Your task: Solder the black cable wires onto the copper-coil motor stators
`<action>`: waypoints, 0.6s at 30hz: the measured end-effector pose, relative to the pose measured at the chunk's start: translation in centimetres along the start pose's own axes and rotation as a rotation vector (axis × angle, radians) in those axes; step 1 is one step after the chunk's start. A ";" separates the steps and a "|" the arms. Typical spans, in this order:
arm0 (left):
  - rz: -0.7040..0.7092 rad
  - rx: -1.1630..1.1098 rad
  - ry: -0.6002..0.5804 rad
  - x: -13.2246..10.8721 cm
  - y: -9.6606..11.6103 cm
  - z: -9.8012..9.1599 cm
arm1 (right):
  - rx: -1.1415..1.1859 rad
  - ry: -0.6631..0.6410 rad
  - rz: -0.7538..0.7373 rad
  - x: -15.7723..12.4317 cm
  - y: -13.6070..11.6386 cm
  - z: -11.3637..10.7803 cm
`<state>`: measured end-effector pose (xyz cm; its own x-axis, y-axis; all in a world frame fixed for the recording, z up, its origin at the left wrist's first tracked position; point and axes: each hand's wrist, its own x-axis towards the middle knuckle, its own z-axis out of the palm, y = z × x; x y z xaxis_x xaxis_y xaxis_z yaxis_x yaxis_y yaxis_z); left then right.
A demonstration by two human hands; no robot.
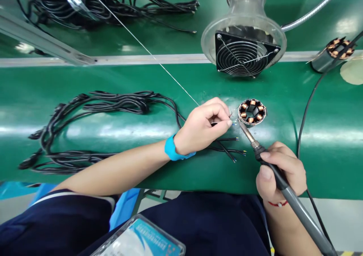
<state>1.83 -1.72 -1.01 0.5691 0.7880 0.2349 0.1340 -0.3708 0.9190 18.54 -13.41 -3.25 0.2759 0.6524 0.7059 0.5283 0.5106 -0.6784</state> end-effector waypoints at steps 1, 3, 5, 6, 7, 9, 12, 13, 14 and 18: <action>-0.010 -0.007 0.003 0.0 0.0 0.0 | 0.009 -0.016 -0.037 0.0 0.0 -0.1; -0.028 -0.012 0.008 0.0 0.1 0.1 | 0.034 -0.028 -0.118 0.1 -0.1 -0.1; -0.045 -0.015 0.010 0.0 0.1 0.1 | 0.035 -0.059 -0.099 0.2 -0.3 -0.2; -0.053 -0.015 0.010 0.0 0.2 0.1 | 0.034 -0.074 -0.085 0.2 -0.4 -0.2; -0.062 -0.014 0.010 0.0 0.2 0.1 | 0.033 -0.082 -0.074 0.2 -0.5 -0.1; -0.080 -0.014 0.012 0.1 0.2 0.2 | 0.027 -0.099 -0.051 0.3 -0.7 -0.2; -0.101 -0.028 0.021 0.0 0.3 0.2 | 0.013 -0.112 -0.029 0.3 -1.0 -0.2; -0.110 -0.033 0.023 0.0 0.3 0.2 | 0.013 -0.111 -0.024 0.3 -1.0 -0.3; -0.118 -0.039 0.024 0.0 0.4 0.2 | 0.013 -0.115 -0.019 0.3 -1.0 -0.3; -0.133 -0.060 0.032 0.1 0.4 0.3 | 0.028 -0.129 -0.029 0.3 -0.9 -0.4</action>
<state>2.15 -1.96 -0.67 0.5235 0.8437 0.1191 0.1569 -0.2329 0.9598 18.49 -13.85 -2.34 0.1542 0.7032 0.6941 0.5112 0.5444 -0.6651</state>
